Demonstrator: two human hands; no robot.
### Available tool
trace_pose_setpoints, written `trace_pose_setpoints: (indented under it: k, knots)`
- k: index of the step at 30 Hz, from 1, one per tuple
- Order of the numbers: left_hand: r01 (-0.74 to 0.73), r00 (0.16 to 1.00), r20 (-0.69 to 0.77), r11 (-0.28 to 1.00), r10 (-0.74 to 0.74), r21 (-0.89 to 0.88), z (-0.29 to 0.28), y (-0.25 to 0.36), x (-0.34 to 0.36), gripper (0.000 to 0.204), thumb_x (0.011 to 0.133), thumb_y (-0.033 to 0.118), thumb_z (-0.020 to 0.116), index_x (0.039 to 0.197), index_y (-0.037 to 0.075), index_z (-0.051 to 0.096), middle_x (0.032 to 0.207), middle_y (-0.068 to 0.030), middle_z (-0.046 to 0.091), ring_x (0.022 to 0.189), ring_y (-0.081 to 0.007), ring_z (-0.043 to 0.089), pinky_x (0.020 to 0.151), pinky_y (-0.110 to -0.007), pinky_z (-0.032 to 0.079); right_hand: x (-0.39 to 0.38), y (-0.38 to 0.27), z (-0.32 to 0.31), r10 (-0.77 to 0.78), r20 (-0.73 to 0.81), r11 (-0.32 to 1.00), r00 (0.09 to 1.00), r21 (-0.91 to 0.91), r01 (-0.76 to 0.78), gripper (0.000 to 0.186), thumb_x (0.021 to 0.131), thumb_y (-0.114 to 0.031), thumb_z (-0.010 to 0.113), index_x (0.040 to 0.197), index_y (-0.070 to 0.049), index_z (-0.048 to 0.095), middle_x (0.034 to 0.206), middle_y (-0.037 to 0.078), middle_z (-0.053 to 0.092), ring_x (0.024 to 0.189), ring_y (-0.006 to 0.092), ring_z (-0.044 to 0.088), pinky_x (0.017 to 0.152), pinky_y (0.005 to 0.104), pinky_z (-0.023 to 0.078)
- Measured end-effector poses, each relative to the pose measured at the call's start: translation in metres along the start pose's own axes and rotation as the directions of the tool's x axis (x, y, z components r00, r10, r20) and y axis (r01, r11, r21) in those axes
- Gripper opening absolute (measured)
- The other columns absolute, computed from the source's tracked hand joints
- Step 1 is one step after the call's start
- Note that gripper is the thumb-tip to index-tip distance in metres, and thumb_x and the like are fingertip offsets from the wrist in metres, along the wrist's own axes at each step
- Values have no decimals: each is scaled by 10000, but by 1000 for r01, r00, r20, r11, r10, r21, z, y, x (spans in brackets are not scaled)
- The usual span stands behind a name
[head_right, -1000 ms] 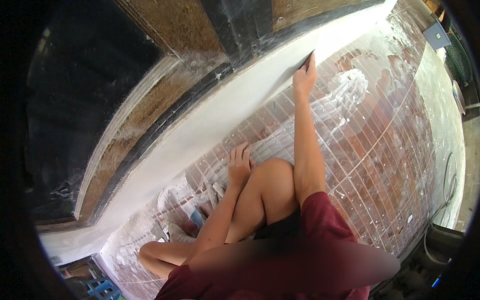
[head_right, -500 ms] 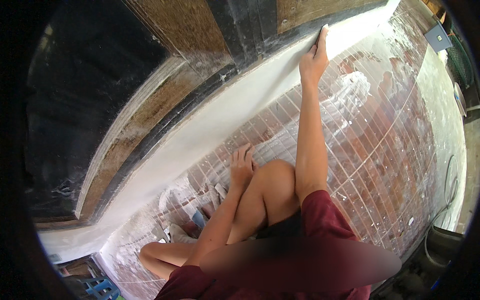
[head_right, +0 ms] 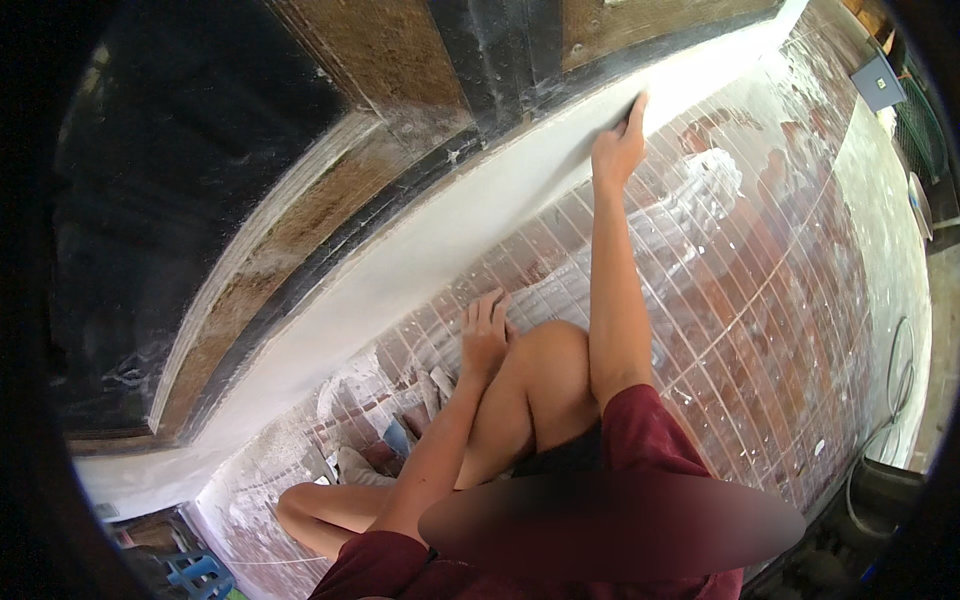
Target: The person sits on a tiled floor and applies white plaster to a wall beneath a wooden window frame using a trowel. They repeatedly smooth the surface and work along the window edge, occasionally switching hands.
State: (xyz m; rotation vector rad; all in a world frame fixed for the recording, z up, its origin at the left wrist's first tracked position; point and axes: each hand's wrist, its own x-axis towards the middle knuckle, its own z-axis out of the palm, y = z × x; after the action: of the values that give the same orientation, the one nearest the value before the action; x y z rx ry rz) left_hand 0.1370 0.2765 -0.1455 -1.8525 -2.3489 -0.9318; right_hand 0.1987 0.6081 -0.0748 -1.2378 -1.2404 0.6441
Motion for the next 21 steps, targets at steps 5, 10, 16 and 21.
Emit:
trace_pose_setpoints:
  k: [5,10,16,21]
  knots:
    - [8,1000,-3,1000,-8,-4,1,0,0,454,722,94,609,1167,9,591,1253,-138,556,1119,-331,532,948,-457,427,-29,56,-4,242,173,970,955,-24,-241,628,854,76,412,1472,-37,394,1364,189,567,1219,285,565,1044,320,383]
    - [2,1000,-17,1000,-2,-1,0,1,0,456,720,87,609,1170,13,592,1243,-136,561,1111,-330,536,942,-453,431,-20,19,-8,256,178,921,950,253,-296,609,873,89,381,1469,-32,405,1389,178,548,1217,236,561,1033,298,388]
    - [1,999,-36,1000,-2,-30,0,1,0,452,722,80,605,1169,13,592,1243,-137,559,1111,-332,536,938,-457,430,-5,-66,-19,-65,83,982,994,181,49,533,934,37,408,1457,-64,436,1396,199,538,1240,253,554,1012,311,401]
    - [3,1000,-16,1000,-3,-14,-1,2,2,447,723,84,605,1164,11,591,1245,-137,560,1110,-331,537,936,-459,430,-27,-13,-7,-21,36,995,999,-98,24,532,929,29,399,1455,-49,429,1352,241,556,1185,285,592,978,324,425]
